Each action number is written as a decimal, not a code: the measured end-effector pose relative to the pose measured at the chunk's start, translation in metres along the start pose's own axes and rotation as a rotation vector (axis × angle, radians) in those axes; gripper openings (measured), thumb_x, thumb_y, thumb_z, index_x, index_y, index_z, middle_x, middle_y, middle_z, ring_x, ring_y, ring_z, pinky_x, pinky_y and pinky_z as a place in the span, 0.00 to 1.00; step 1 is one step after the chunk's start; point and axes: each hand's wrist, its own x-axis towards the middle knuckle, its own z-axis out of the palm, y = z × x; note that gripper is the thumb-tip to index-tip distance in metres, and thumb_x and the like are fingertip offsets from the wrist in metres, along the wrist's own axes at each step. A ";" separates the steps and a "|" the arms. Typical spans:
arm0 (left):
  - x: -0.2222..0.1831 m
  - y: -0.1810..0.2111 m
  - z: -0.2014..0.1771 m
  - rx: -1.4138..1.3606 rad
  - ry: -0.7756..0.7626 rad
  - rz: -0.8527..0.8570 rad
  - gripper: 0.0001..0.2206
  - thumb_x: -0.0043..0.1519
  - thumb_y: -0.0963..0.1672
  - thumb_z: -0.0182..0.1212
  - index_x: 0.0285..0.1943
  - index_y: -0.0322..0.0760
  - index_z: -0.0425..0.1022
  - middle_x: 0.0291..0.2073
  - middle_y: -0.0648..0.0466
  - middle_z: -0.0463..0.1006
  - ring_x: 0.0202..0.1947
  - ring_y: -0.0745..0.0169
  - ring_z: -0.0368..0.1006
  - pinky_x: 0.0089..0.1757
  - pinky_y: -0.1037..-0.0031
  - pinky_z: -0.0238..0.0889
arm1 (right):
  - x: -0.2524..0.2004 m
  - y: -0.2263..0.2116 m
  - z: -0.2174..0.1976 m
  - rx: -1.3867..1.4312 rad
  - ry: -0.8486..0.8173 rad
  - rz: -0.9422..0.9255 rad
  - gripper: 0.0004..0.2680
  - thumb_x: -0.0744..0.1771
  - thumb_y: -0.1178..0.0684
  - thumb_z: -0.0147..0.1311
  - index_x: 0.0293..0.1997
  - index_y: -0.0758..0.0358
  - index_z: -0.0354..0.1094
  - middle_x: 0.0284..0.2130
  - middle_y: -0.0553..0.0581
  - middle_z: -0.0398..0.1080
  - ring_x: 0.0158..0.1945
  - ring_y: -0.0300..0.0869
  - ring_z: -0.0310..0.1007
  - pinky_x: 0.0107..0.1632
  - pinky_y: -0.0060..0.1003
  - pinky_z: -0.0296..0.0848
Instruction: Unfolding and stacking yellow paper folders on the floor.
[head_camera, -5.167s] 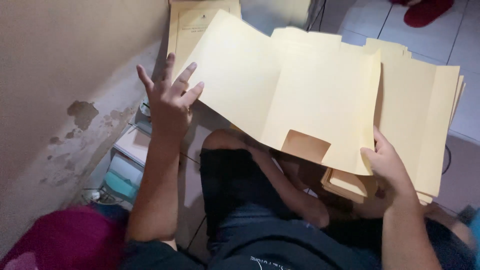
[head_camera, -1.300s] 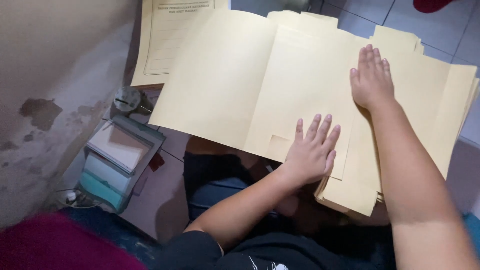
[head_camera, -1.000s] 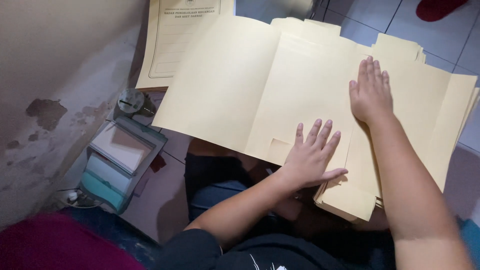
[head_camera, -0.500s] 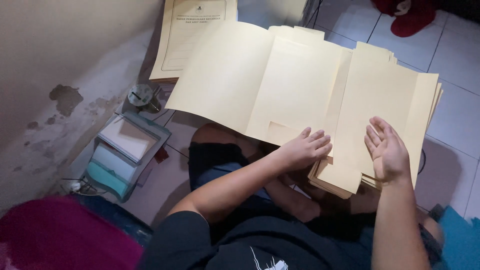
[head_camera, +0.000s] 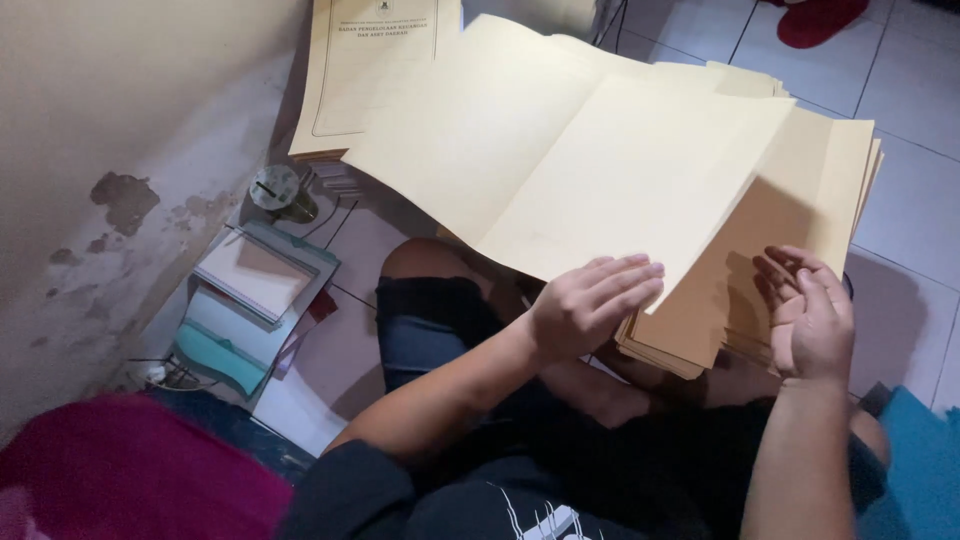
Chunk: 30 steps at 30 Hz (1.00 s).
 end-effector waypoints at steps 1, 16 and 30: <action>0.005 0.011 -0.007 0.000 -0.001 -0.004 0.10 0.74 0.37 0.46 0.59 0.27 0.73 0.57 0.42 0.79 0.58 0.43 0.79 0.54 0.56 0.79 | 0.013 0.010 -0.018 -0.001 0.000 0.004 0.11 0.74 0.57 0.35 0.59 0.62 0.65 0.56 0.61 0.72 0.60 0.45 0.76 0.64 0.31 0.76; 0.012 -0.027 -0.036 -0.354 0.417 -0.421 0.03 0.75 0.42 0.40 0.51 0.36 0.58 0.41 0.43 0.72 0.50 0.45 0.71 0.51 0.60 0.67 | 0.056 0.037 -0.091 -1.678 0.218 -0.696 0.08 0.70 0.60 0.66 0.55 0.64 0.82 0.47 0.65 0.82 0.46 0.56 0.82 0.45 0.46 0.78; -0.049 -0.257 0.061 -0.029 0.304 -1.337 0.07 0.62 0.44 0.50 0.46 0.42 0.69 0.38 0.55 0.77 0.40 0.54 0.71 0.43 0.66 0.62 | 0.125 0.074 -0.008 -1.267 0.114 -0.599 0.21 0.69 0.63 0.43 0.74 0.80 0.53 0.56 0.82 0.66 0.53 0.74 0.68 0.51 0.63 0.67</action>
